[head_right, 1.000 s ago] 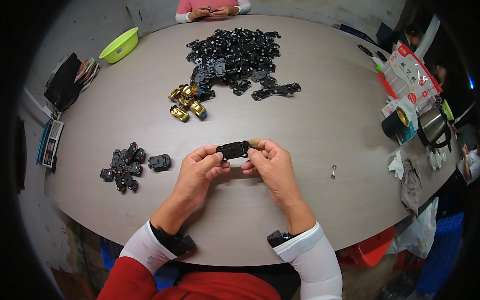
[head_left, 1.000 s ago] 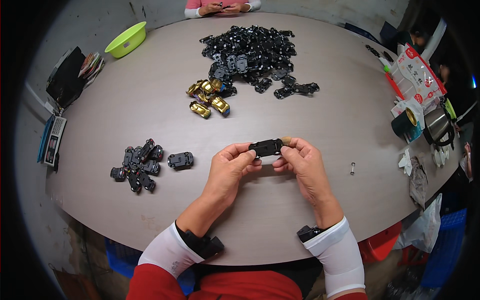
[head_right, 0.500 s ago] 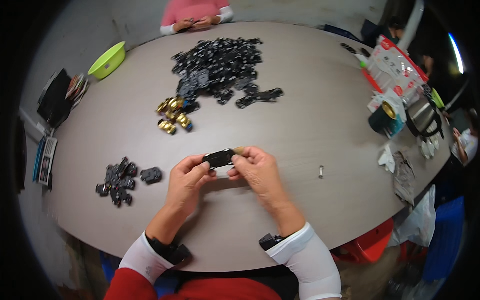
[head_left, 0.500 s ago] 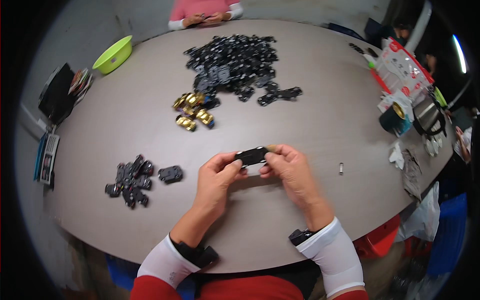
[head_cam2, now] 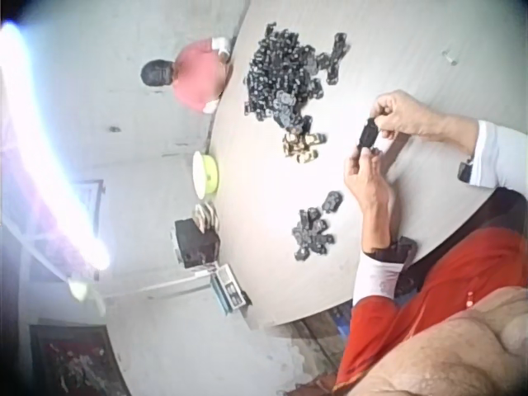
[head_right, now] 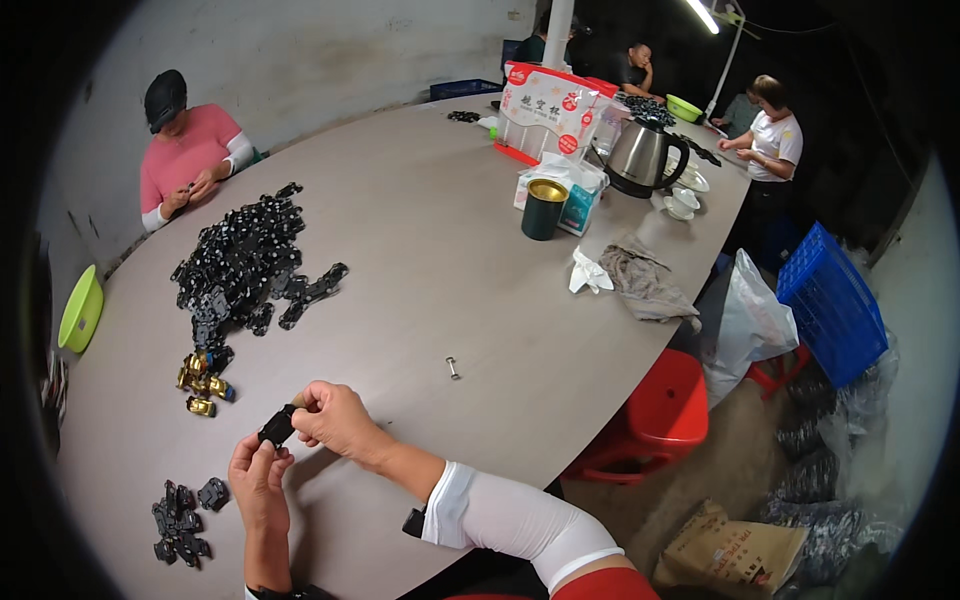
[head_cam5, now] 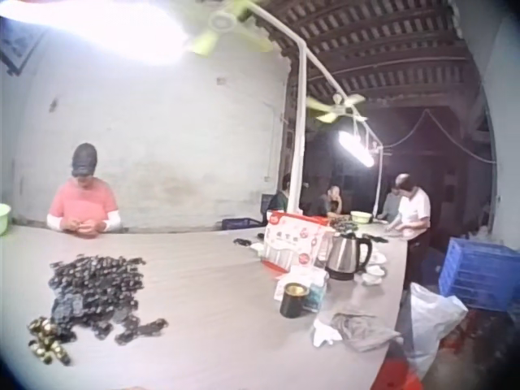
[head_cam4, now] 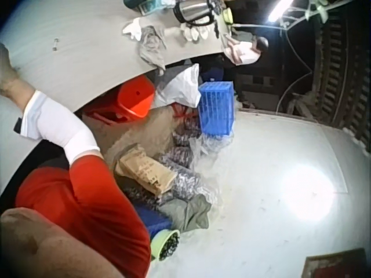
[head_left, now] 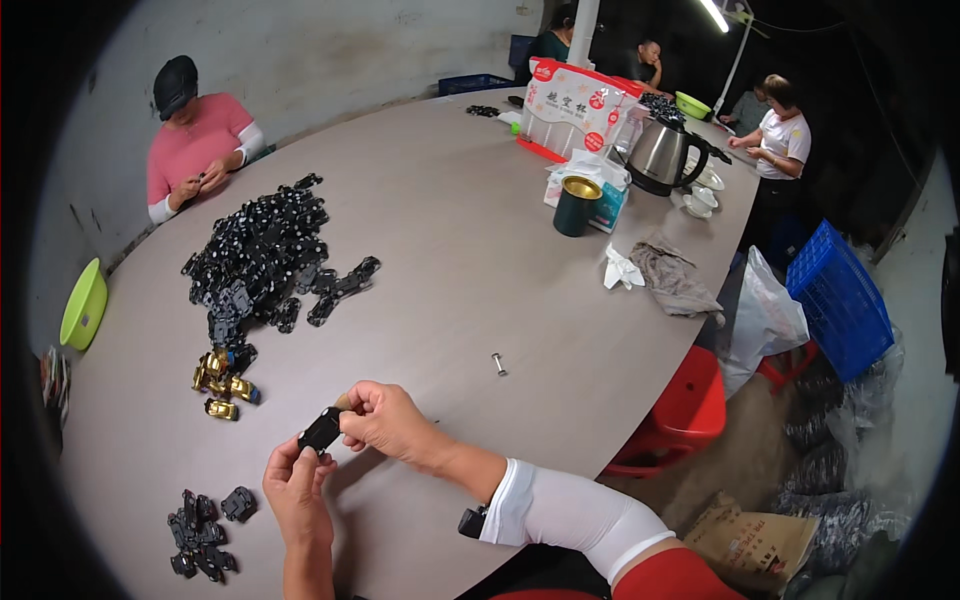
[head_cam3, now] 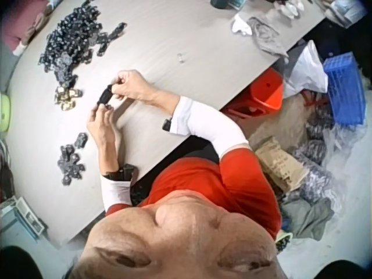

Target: The person assembles small toy cars by hand at a table. They pick up black chassis and colored bodies, fit them together, and place the completed units into a blue crate. Other people are visible in the background working on similar tasks.

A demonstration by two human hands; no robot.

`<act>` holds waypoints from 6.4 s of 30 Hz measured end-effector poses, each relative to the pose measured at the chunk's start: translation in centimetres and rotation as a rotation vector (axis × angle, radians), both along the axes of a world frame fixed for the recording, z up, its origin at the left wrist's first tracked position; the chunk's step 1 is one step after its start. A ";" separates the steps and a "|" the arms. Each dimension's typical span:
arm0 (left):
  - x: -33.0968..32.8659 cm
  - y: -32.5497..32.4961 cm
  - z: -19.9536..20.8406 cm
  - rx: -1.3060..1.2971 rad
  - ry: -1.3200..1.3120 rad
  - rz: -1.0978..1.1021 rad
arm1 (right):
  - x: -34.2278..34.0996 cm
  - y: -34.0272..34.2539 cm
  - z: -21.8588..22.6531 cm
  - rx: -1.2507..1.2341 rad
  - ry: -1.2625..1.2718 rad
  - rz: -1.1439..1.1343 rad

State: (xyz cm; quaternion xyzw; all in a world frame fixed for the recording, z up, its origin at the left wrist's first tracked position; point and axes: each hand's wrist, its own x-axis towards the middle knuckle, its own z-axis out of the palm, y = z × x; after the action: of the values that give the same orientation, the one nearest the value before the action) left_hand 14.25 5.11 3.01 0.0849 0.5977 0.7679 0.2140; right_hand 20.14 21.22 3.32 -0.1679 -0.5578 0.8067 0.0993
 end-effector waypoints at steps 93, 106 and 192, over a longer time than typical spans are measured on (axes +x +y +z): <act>-6.9 7.2 2.9 -0.087 -0.084 -0.628 | -0.9 4.1 0.6 0.684 0.127 -0.156; -15.3 13.2 0.2 -0.834 1.163 -0.160 | -1.0 5.6 -0.1 0.914 0.051 -0.341; -2.8 -3.3 0.4 0.106 -0.067 -0.039 | 0.2 -4.0 0.2 0.896 0.383 -0.049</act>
State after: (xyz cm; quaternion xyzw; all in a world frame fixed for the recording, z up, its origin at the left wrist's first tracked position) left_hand 11.44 1.80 3.44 0.0822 0.5470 0.7965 0.2441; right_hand 20.33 17.21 3.54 0.0298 -0.8176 0.5013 0.2817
